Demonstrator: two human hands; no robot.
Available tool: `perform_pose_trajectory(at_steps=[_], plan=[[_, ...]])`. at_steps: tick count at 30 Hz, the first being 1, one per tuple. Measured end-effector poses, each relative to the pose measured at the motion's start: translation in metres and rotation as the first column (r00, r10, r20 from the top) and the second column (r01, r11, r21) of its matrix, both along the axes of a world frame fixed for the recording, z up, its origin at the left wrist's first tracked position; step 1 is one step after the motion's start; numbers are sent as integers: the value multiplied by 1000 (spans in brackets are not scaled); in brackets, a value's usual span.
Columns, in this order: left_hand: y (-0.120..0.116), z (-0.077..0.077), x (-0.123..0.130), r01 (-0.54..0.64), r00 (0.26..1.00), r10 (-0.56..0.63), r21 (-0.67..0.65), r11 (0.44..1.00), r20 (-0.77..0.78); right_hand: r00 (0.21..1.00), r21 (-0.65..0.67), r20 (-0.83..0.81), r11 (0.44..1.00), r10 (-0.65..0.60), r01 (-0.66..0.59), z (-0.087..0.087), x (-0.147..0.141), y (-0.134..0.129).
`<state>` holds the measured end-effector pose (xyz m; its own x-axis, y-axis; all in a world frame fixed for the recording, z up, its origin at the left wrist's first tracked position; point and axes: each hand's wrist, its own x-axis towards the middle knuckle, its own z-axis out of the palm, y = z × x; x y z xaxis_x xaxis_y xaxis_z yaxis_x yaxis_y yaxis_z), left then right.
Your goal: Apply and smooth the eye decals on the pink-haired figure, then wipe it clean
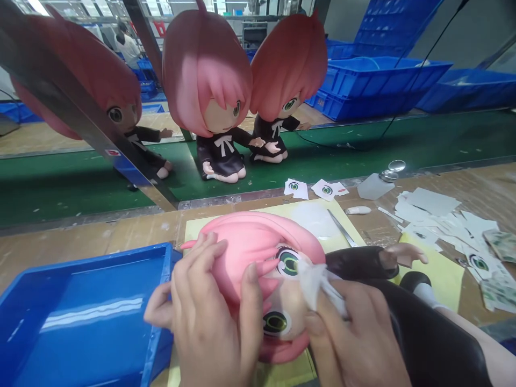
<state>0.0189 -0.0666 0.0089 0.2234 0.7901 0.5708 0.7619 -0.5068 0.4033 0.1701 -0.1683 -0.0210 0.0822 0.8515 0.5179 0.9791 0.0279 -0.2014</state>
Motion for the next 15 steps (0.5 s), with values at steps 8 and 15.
perform_pose_trajectory(at_steps=[8, 15], plan=[[-2, 2, 6, -42, 999, 42, 7, 999, 0, 976, -100, 205, 994, 69, -49, -8, 22, -17], [0, -2, 6, -56, 998, 56, 50, 997, 7, 995, 34, 62, 996, 75, -77, -3, 23, -4]])
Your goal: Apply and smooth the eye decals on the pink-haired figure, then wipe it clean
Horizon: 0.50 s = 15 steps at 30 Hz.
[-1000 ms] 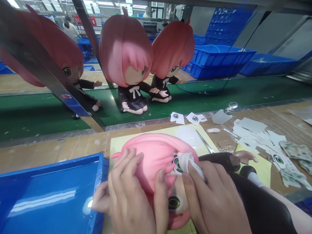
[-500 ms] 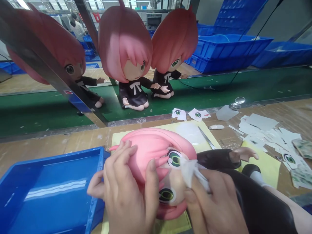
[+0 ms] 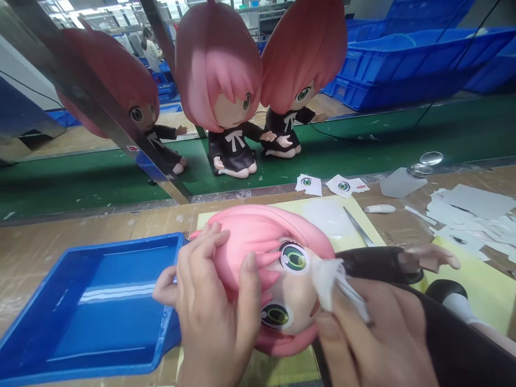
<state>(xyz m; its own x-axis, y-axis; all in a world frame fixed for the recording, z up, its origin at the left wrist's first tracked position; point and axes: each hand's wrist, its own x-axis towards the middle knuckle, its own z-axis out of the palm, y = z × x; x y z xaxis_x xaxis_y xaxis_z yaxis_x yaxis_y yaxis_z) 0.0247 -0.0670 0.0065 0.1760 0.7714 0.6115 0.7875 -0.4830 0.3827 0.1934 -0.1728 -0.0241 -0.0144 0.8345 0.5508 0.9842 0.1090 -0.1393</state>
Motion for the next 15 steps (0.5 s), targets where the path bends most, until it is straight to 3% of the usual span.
perform_pose_trajectory(at_steps=[6, 15], plan=[[-2, 0, -1, 6, 1000, -6, -10, 1000, 14, 998, 14, 55, 999, 40, -41, 2, -17, 33], [-2, 1, -1, 14, 1000, -14, -10, 1000, -9, 986, -21, -76, 989, 146, -148, -1, -13, 31]])
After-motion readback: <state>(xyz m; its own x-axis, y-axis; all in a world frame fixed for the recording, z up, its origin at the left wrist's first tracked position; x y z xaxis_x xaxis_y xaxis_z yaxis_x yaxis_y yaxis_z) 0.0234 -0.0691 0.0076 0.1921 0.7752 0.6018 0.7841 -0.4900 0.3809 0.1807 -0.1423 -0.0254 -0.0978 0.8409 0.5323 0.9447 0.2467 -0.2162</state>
